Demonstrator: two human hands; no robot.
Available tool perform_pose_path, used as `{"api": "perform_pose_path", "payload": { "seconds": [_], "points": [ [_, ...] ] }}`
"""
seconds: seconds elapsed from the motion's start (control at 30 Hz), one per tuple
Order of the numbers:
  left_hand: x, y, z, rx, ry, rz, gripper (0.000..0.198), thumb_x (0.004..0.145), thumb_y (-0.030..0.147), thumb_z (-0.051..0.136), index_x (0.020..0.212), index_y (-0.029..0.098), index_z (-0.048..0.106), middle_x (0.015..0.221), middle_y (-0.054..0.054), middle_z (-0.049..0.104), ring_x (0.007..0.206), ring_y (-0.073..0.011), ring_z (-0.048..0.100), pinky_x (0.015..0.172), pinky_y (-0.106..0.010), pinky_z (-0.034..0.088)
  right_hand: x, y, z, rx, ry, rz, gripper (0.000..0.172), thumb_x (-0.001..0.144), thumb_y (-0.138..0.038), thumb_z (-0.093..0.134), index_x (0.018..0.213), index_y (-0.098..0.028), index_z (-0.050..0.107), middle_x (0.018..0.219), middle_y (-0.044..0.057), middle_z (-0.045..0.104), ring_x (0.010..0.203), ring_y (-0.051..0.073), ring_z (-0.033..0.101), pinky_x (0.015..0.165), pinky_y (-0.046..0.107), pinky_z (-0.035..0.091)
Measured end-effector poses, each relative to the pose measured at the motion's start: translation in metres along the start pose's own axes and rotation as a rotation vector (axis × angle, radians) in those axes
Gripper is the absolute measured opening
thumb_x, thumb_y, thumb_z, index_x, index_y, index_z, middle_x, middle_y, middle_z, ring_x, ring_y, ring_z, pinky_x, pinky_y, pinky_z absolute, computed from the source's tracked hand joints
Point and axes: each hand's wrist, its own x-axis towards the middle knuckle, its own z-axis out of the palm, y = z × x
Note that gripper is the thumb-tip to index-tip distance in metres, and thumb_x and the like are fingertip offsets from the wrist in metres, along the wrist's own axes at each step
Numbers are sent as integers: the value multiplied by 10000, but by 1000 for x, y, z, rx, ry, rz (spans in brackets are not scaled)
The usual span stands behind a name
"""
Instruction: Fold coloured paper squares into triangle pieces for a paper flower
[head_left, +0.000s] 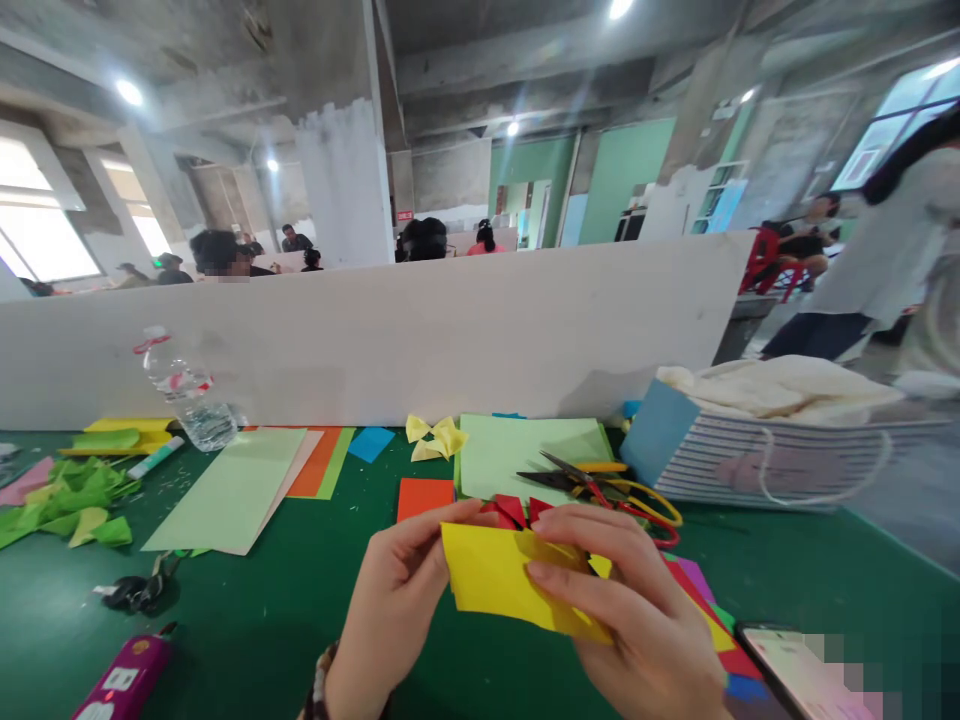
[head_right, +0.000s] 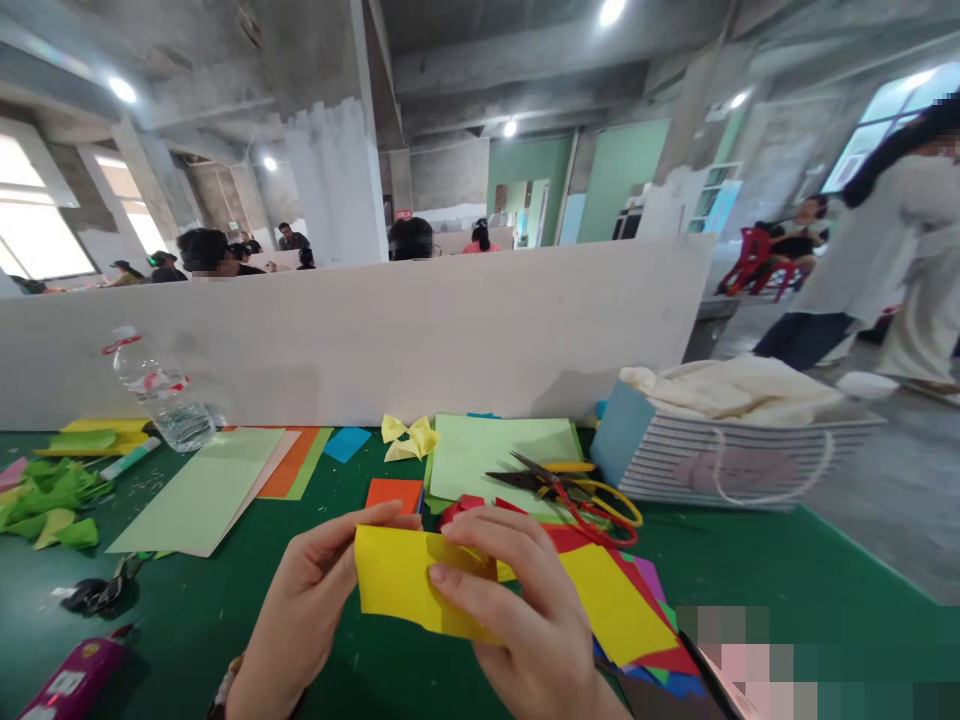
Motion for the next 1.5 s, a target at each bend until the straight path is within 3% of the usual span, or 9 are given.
{"api": "perform_pose_path", "payload": {
  "seconds": [0.23,0.5,0.7,1.0,1.33,1.5],
  "points": [
    [4,0,1,-146,50,-87,295,831,385,662,1056,206,729,1073,-93,722,1003,-215,667,844,-253,517,5,3,-1,-84,-30,-78,329,746,76,522,866,-176,695,982,83,650,976,191,615,777,323,545],
    [0,9,2,-284,61,-223,337,765,375,719,1060,212,733,1097,-93,715,1018,-222,661,817,-241,523,9,8,-6,-77,-77,-57,347,779,54,467,847,-191,704,1007,87,654,959,175,636,762,297,549],
    [-2,3,0,-314,72,-124,309,823,343,619,1050,167,732,1103,-120,707,1048,-240,639,835,-280,529,7,6,-5,-105,-94,-29,381,787,44,457,881,-231,704,986,68,667,929,164,644,729,295,559],
    [3,1,6,-58,21,-61,280,842,344,655,1064,180,698,1094,-98,708,955,-188,666,810,-261,535,3,8,-4,-109,-165,-27,339,788,23,486,914,-222,684,1022,82,646,965,184,614,770,334,551],
    [1,-1,6,407,172,133,300,909,315,539,1171,223,654,1167,-61,689,1118,-205,624,916,-290,531,19,-1,-4,-167,-329,38,282,789,-50,496,931,-229,662,961,67,667,852,179,642,676,302,554],
    [-3,1,10,433,160,165,347,947,332,482,1277,253,554,1222,-56,659,1116,-186,623,884,-270,543,26,-3,-6,-138,-299,109,306,789,-70,474,950,-236,675,983,56,672,886,177,650,718,297,558]
  ]
}}
